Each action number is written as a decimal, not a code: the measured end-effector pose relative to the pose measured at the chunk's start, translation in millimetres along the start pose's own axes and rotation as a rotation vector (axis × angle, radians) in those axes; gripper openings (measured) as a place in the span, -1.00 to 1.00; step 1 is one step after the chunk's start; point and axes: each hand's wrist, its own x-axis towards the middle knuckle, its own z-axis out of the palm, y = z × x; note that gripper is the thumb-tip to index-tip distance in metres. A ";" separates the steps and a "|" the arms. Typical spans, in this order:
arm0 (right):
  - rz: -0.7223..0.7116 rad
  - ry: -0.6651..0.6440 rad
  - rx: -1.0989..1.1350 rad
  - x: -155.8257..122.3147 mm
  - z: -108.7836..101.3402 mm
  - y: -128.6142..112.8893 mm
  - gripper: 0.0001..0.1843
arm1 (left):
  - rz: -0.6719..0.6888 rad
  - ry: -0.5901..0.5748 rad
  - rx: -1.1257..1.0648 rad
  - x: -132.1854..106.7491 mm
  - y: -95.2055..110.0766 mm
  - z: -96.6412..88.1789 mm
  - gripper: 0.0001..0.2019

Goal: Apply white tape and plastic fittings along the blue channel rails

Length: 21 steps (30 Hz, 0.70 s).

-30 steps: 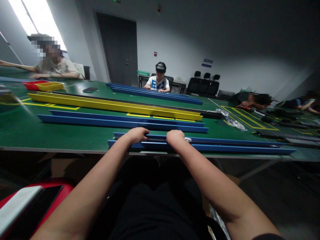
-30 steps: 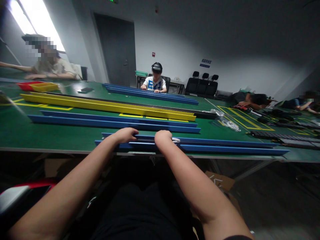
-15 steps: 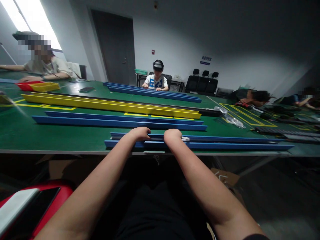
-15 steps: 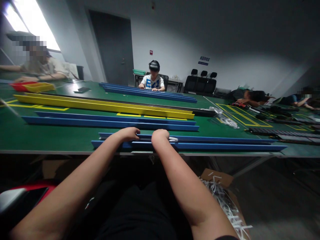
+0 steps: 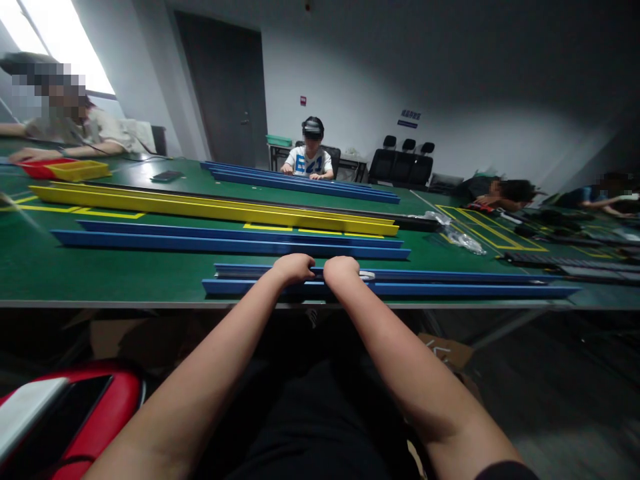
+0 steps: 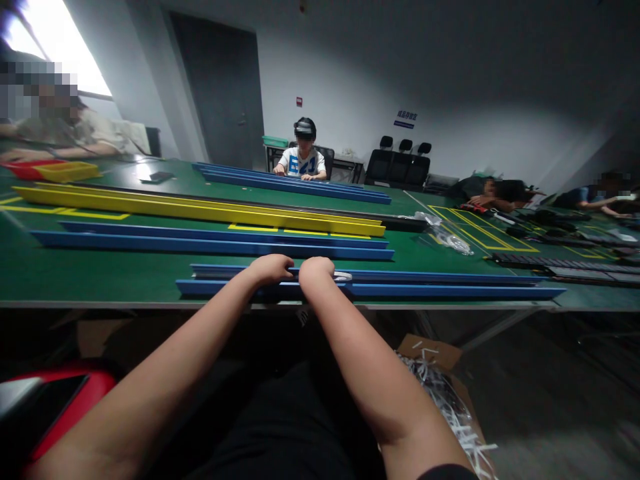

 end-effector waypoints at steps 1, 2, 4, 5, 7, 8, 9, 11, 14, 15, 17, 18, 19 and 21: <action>-0.012 -0.002 -0.007 -0.6 -0.4 0.7 -0.58 | 0.002 0.005 0.003 -1.7 -0.7 0.0 -0.74; -0.025 -0.005 -0.015 -1.4 -0.9 1.7 -0.59 | 0.006 0.008 0.005 -3.0 -1.2 -0.2 -0.74; -0.056 -0.010 -0.031 -2.9 -2.3 4.6 -0.59 | 0.017 0.011 0.009 -4.5 -1.3 -0.9 -0.76; -0.073 -0.012 -0.039 -3.6 -3.2 6.5 -0.57 | 0.023 0.013 0.011 -4.8 -1.2 -1.5 -0.77; -0.115 -0.012 -0.056 -4.4 -5.8 11.4 -0.49 | 0.034 0.018 0.014 -5.4 -0.7 -2.7 -0.78; -0.141 -0.013 -0.066 -4.7 -7.7 14.5 -0.45 | 0.040 0.021 0.015 -5.7 -0.6 -3.3 -0.78; -0.171 -0.015 -0.076 -4.9 -10.1 18.2 -0.43 | 0.044 0.024 0.016 -6.0 -0.5 -3.8 -0.78; -0.239 -0.019 -0.093 -5.4 -16.4 26.9 -0.42 | 0.051 0.028 0.018 -6.4 -0.6 -4.7 -0.78; -0.323 -0.018 -0.102 -6.3 -27.8 42.6 -0.44 | 0.058 0.029 0.017 -6.7 -0.9 -5.5 -0.75; -0.341 -0.017 -0.100 -6.3 -31.1 47.8 -0.44 | 0.059 0.027 0.017 -6.7 -1.0 -5.7 -0.75; -0.371 -0.024 -0.097 -5.9 -35.8 57.0 -0.45 | 0.060 0.023 0.015 -7.0 -1.4 -6.2 -0.73; -0.383 -0.029 -0.100 -5.4 -37.0 60.6 -0.46 | 0.061 0.022 0.015 -7.2 -1.7 -6.5 -0.73; -0.396 -0.031 -0.105 -4.8 -37.4 63.5 -0.47 | 0.062 0.022 0.014 -7.5 -2.0 -6.8 -0.73; -0.418 -0.026 -0.118 -3.8 -36.7 67.4 -0.49 | 0.070 0.023 0.014 -8.3 -2.4 -7.3 -0.72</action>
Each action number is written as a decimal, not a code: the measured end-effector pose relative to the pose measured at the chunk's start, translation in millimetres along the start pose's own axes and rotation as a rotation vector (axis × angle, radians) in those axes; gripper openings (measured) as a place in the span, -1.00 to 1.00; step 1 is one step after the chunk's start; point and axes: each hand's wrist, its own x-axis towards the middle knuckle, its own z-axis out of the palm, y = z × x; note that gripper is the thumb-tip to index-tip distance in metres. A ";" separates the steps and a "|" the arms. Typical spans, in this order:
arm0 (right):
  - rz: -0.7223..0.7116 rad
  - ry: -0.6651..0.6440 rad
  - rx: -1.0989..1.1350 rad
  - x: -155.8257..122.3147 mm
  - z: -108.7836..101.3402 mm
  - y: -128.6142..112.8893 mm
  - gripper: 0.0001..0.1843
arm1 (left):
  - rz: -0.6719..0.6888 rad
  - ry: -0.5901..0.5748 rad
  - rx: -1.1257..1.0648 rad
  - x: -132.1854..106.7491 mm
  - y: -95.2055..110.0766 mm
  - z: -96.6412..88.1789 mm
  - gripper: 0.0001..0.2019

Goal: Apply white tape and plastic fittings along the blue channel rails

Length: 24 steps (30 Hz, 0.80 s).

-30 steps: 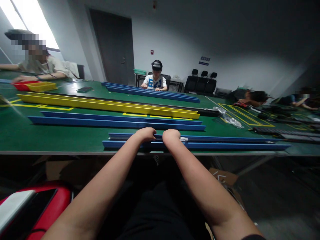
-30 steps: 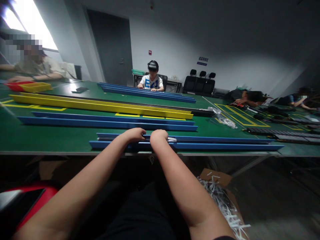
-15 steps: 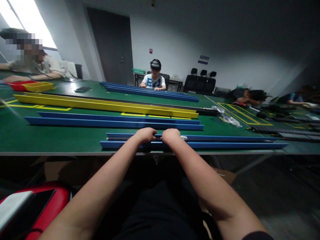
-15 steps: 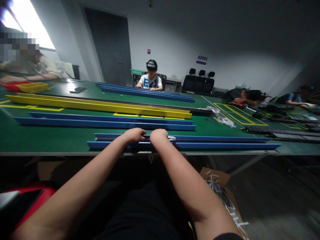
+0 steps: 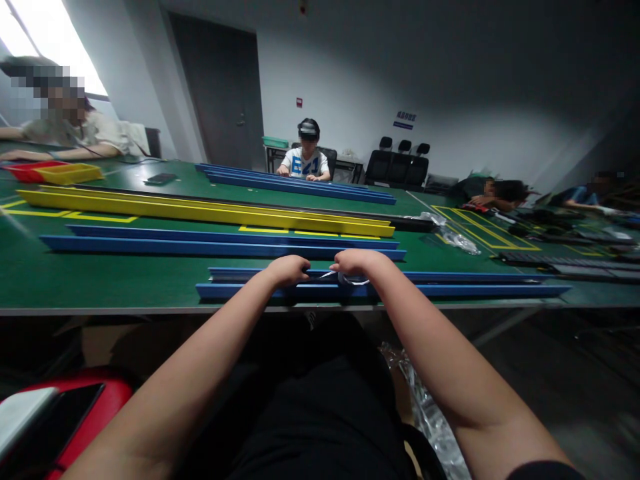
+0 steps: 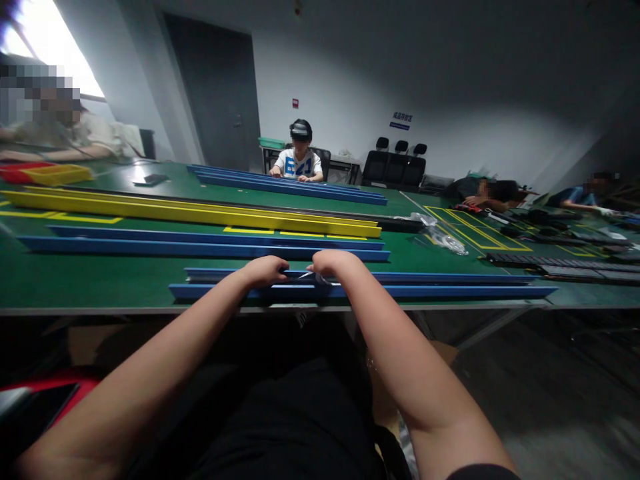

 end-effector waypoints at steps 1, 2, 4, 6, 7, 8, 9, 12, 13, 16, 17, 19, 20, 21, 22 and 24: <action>-0.007 0.005 -0.006 -0.2 0.9 0.9 -0.49 | 0.005 0.001 0.000 -0.2 0.0 -0.2 -0.72; -0.014 0.011 -0.010 -0.6 1.8 1.3 -0.50 | 0.011 0.003 0.000 -0.3 0.2 -0.2 -0.72; -0.014 0.018 -0.022 -2.0 3.3 0.8 -0.50 | 0.020 0.006 0.002 0.2 1.3 -0.1 -0.73; 0.016 0.014 -0.047 -4.0 4.3 -0.5 -0.47 | 0.030 0.009 0.004 1.0 2.1 0.0 -0.75; 0.039 0.010 -0.060 -4.9 4.7 -1.1 -0.46 | 0.034 0.011 0.006 1.1 1.7 -0.1 -0.76; 0.061 0.004 -0.068 -5.4 5.2 -1.4 -0.44 | 0.038 0.012 0.008 0.7 0.2 -0.5 -0.77; 0.080 -0.002 -0.073 -5.5 5.9 -1.6 -0.41 | 0.039 0.012 0.009 -0.5 -2.6 -1.3 -0.77; 0.107 -0.019 -0.055 -2.3 8.5 -1.9 -0.33 | 0.016 -0.013 -0.007 -9.2 -19.8 -6.1 -0.75; 0.115 -0.022 -0.040 -0.3 9.4 -2.7 -0.31 | 0.000 -0.032 -0.023 -13.6 -27.3 -8.4 -0.75; 0.158 -0.011 -0.002 6.6 11.9 -9.6 -0.27 | -0.028 -0.050 -0.037 -27.1 -46.9 -15.1 -0.75; 0.189 0.001 -0.001 8.8 12.7 -13.6 -0.28 | -0.034 -0.044 -0.033 -30.7 -50.7 -16.6 -0.76; 0.269 0.012 -0.006 12.3 14.9 -22.8 -0.34 | -0.048 -0.035 -0.021 -34.8 -54.1 -18.2 -0.78; 0.307 0.016 -0.006 13.7 16.5 -27.4 -0.40 | -0.055 -0.035 -0.016 -35.5 -54.1 -18.2 -0.78; 0.337 0.020 -0.003 14.8 18.4 -31.7 -0.47 | -0.063 -0.038 -0.012 -35.4 -53.7 -17.8 -0.78; 0.355 0.024 0.002 15.7 20.5 -35.2 -0.54 | -0.073 -0.041 -0.010 -34.8 -53.2 -17.2 -0.77; 0.367 0.039 0.010 17.0 24.7 -40.1 -0.64 | -0.089 -0.042 -0.003 -33.3 -52.5 -15.6 -0.75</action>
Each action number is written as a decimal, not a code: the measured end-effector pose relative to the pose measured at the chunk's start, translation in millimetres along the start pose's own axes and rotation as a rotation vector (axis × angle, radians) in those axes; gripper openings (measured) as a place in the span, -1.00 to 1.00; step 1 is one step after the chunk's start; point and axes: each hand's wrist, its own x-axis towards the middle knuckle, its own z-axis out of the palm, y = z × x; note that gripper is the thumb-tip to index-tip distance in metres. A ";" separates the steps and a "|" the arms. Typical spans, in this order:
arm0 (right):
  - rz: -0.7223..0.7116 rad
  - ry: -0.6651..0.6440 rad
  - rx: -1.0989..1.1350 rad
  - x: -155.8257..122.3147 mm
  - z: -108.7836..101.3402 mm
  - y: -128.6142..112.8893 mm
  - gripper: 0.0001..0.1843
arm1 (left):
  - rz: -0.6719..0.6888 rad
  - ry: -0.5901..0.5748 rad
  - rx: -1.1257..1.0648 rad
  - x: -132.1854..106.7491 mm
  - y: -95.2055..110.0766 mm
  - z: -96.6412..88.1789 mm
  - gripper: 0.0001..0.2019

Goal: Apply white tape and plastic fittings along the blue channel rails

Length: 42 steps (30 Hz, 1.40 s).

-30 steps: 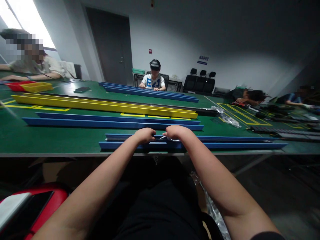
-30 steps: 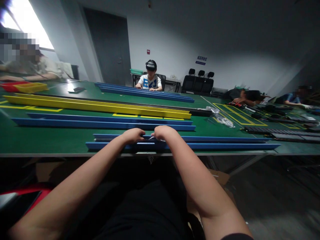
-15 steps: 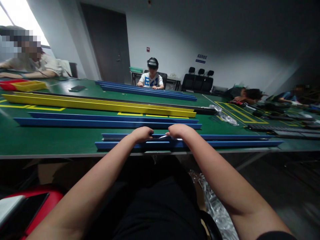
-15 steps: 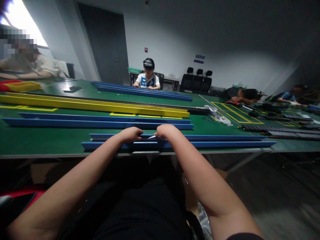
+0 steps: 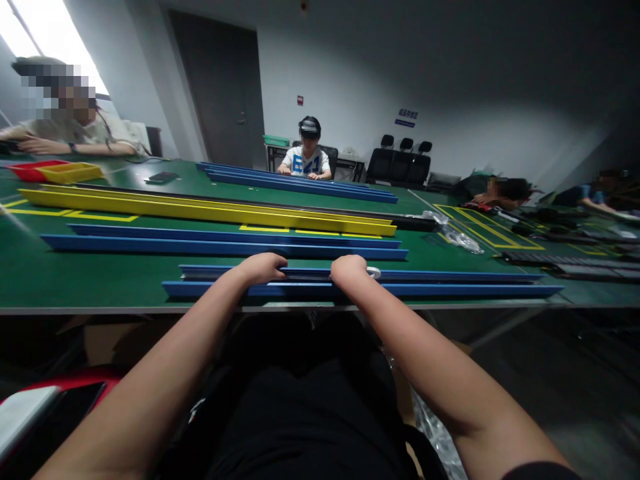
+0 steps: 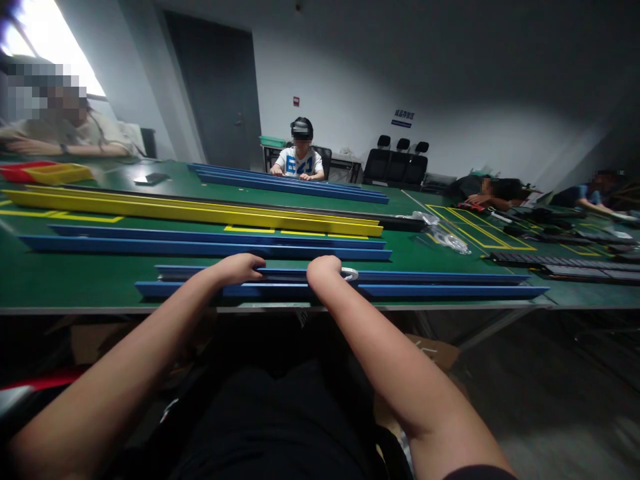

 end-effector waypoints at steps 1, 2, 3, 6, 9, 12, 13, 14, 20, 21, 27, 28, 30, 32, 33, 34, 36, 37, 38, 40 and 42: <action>0.001 0.009 0.004 -0.1 1.8 -1.4 -0.66 | -0.005 0.003 0.005 0.7 0.1 0.6 -0.74; 0.004 0.012 0.008 -0.1 3.2 -2.2 -0.66 | -0.008 0.005 0.010 1.2 0.1 1.1 -0.73; 0.006 0.014 0.014 -0.1 4.2 -2.8 -0.66 | -0.009 0.006 0.017 1.4 0.0 1.3 -0.73; 0.017 0.018 0.033 0.0 5.4 -3.7 -0.64 | -0.023 0.001 0.030 1.3 0.9 1.2 -0.72; 0.028 0.022 0.053 -1.1 5.4 -5.2 -0.65 | -0.035 0.001 0.034 1.2 2.8 1.0 -0.72; 0.039 0.026 0.071 -3.8 5.3 -6.8 -0.65 | -0.043 -0.005 0.036 2.1 4.1 1.1 -0.72; 0.042 0.028 0.076 -4.9 5.1 -7.2 -0.64 | -0.052 -0.011 0.034 2.6 4.4 1.2 -0.72; 0.045 0.029 0.081 -6.0 5.0 -7.4 -0.64 | -0.062 -0.017 0.030 3.2 4.6 1.3 -0.72; 0.061 0.029 0.110 -9.7 3.9 -7.3 -0.61 | -0.067 -0.017 0.005 7.8 8.3 0.5 -0.74; 0.064 0.027 0.113 -9.5 3.7 -7.3 -0.61 | -0.068 -0.020 0.003 8.8 9.9 0.5 -0.74; 0.076 0.013 0.111 -6.7 2.3 -8.8 -0.61 | -0.054 -0.040 0.037 22.2 31.3 4.8 -0.68; 0.076 0.013 0.111 -6.6 2.1 -9.0 -0.61 | -0.046 -0.042 0.039 25.8 36.8 6.2 -0.68; 0.076 0.015 0.109 -7.0 2.0 -9.1 -0.60 | -0.028 -0.042 0.035 33.7 49.0 9.2 -0.68; 0.075 0.019 0.106 -7.7 2.1 -9.0 -0.59 | -0.011 -0.046 0.030 41.9 62.0 12.1 -0.69; 0.075 0.021 0.105 -8.0 2.2 -8.9 -0.59 | -0.005 -0.051 0.027 45.8 68.2 13.5 -0.69; 0.075 0.022 0.104 -8.2 2.4 -8.7 -0.59 | 0.002 -0.055 0.024 49.4 74.0 14.9 -0.69; 0.074 0.023 0.102 -8.0 2.6 -8.5 -0.59 | 0.010 -0.057 0.015 54.9 83.2 17.4 -0.67; 0.073 0.022 0.101 -7.6 2.6 -8.4 -0.59 | 0.012 -0.056 0.010 56.6 86.3 18.5 -0.66; 0.073 0.020 0.101 -7.1 2.7 -8.4 -0.59 | 0.012 -0.054 0.004 57.5 88.2 19.5 -0.65; 0.075 0.015 0.101 -5.8 2.8 -8.4 -0.59 | 0.008 -0.045 -0.005 57.3 89.0 20.8 -0.63; 0.076 0.011 0.102 -4.7 2.9 -8.3 -0.59 | 0.003 -0.033 -0.011 55.4 87.6 21.4 -0.63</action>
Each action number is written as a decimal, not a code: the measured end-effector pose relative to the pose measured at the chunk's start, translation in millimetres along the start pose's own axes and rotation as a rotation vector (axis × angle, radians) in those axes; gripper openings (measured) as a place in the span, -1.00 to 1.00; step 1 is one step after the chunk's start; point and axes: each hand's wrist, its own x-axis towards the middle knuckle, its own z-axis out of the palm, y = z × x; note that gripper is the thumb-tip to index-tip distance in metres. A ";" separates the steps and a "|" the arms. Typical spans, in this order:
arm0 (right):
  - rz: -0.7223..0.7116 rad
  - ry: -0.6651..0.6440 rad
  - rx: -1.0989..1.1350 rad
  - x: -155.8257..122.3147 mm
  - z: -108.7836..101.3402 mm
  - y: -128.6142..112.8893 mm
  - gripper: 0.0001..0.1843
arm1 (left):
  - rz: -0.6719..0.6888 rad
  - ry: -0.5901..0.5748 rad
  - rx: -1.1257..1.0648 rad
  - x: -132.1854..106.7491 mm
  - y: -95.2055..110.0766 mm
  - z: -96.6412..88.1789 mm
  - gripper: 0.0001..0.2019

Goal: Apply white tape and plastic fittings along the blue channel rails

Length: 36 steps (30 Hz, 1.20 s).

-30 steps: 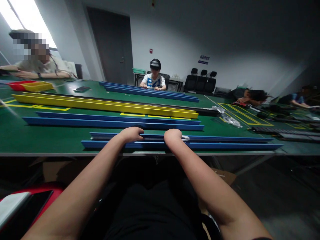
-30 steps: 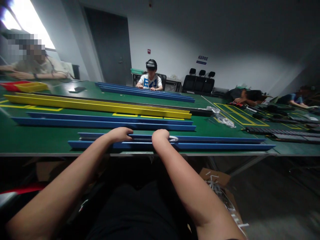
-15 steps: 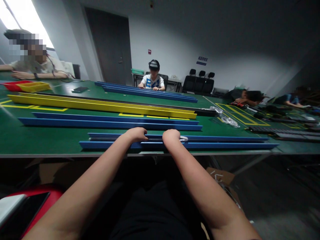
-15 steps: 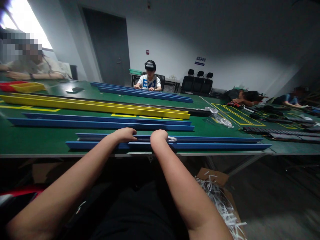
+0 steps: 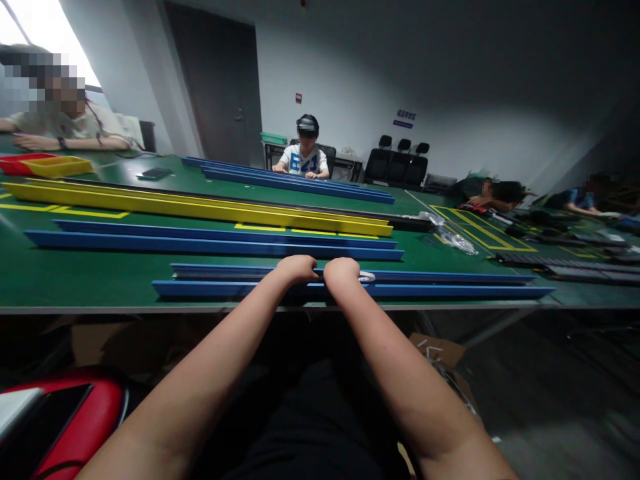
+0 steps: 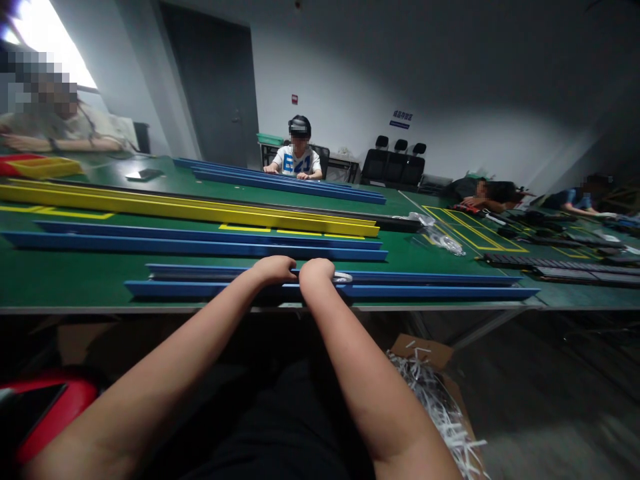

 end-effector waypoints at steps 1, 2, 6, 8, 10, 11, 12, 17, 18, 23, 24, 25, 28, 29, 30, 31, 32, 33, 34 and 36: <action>-0.001 -0.001 0.000 0.3 0.0 0.0 -0.59 | -0.002 0.006 -0.001 -1.1 -0.8 0.1 -0.64; -0.002 -0.002 0.001 0.4 0.0 0.2 -0.59 | -0.002 0.011 -0.002 -2.1 -1.3 0.0 -0.65; -0.011 -0.004 0.001 -0.3 0.2 1.2 -0.60 | 0.012 0.030 -0.005 -5.2 -0.8 -0.9 -0.66; -0.014 -0.001 0.001 -0.9 0.7 1.7 -0.60 | 0.028 0.038 -0.008 -6.3 0.0 -1.3 -0.66; -0.014 0.006 -0.001 -1.2 1.6 2.0 -0.60 | 0.051 0.044 -0.012 -7.4 0.2 -1.3 -0.67; -0.015 0.010 -0.001 -1.3 2.1 2.2 -0.60 | 0.063 0.048 -0.013 -7.9 0.2 -1.2 -0.68; -0.016 0.013 -0.001 -1.4 2.5 2.5 -0.61 | 0.076 0.053 -0.013 -8.3 0.1 -0.9 -0.69; -0.035 0.024 -0.004 -3.3 3.4 6.3 -0.62 | 0.125 0.073 0.002 -9.2 0.1 0.8 -0.73; -0.042 0.028 -0.005 -4.1 3.3 6.8 -0.62 | 0.130 0.075 0.005 -9.6 -0.4 1.0 -0.74; -0.107 0.049 -0.005 -12.0 1.4 -3.0 -0.62 | 0.180 0.089 0.034 -17.3 -17.2 0.3 -0.79; -0.128 0.057 -0.003 -14.5 0.6 -7.7 -0.61 | 0.188 0.093 0.041 -20.1 -24.4 -0.4 -0.78; -0.149 0.064 -0.002 -17.5 -0.5 -12.7 -0.60 | 0.191 0.094 0.046 -23.3 -32.7 -1.3 -0.78; -0.203 0.100 0.020 -27.5 -5.4 -25.1 -0.60 | 0.192 0.077 0.037 -33.8 -62.0 -5.3 -0.75; -0.216 0.118 0.036 -30.7 -7.5 -27.1 -0.61 | 0.194 0.073 0.023 -37.3 -72.0 -6.8 -0.76; -0.227 0.136 0.053 -33.6 -9.7 -27.8 -0.61 | 0.197 0.064 0.008 -40.6 -81.5 -8.3 -0.76; -0.235 0.151 0.069 -35.9 -11.9 -27.2 -0.61 | 0.190 0.046 -0.008 -43.6 -90.0 -9.6 -0.76; -0.240 0.163 0.081 -37.4 -13.9 -25.5 -0.61 | 0.183 0.034 -0.024 -46.1 -97.2 -10.8 -0.76; -0.241 0.171 0.086 -38.1 -15.6 -23.0 -0.61 | 0.176 0.026 -0.033 -48.1 -103.0 -11.7 -0.75; -0.240 0.174 0.085 -37.8 -16.8 -19.9 -0.60 | 0.167 0.023 -0.039 -49.7 -107.1 -12.6 -0.74; -0.229 0.165 0.074 -34.7 -17.7 -13.2 -0.56 | 0.152 0.023 -0.038 -51.8 -110.8 -13.9 -0.73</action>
